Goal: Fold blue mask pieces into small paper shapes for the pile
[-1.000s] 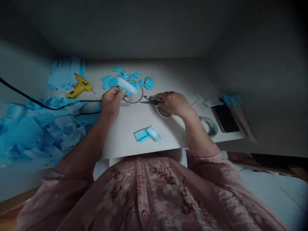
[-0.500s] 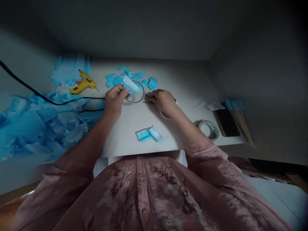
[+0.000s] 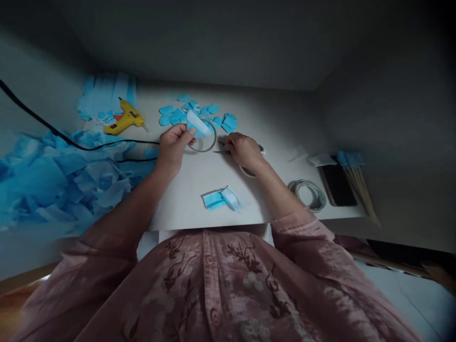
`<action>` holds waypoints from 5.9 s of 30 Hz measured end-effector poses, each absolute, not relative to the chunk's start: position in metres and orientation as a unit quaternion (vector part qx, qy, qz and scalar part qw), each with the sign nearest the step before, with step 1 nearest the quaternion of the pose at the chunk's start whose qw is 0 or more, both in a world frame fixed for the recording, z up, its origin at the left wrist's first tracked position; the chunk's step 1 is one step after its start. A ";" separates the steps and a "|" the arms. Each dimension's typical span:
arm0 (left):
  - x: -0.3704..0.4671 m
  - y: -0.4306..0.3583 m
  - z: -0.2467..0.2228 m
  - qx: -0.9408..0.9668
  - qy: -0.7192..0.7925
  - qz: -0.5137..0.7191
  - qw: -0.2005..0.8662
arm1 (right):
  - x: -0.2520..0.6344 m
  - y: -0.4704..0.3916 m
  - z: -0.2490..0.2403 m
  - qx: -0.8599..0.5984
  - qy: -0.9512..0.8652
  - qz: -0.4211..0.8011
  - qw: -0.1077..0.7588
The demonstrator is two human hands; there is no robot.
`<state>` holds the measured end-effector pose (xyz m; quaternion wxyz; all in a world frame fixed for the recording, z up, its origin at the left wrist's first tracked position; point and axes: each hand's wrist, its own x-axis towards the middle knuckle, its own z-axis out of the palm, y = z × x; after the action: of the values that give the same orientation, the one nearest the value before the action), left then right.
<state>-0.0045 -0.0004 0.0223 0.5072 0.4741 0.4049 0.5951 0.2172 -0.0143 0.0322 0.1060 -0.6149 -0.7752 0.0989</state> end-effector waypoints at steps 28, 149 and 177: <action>0.001 -0.013 0.023 0.519 0.379 0.497 0.583 | 0.210 -0.042 0.040 -0.494 -0.791 0.159 0.324; 0.003 -0.028 0.038 0.679 0.426 0.383 0.458 | 0.204 -0.039 0.031 -0.358 -0.817 0.153 0.426; 0.003 -0.024 0.033 0.565 0.411 0.418 0.581 | 0.211 -0.036 0.025 -0.306 -0.855 -0.031 0.417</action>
<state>0.0034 -0.0242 0.0329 0.5806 0.5650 0.4114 0.4175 0.2109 -0.0360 0.0252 0.4167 -0.3062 -0.8554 -0.0309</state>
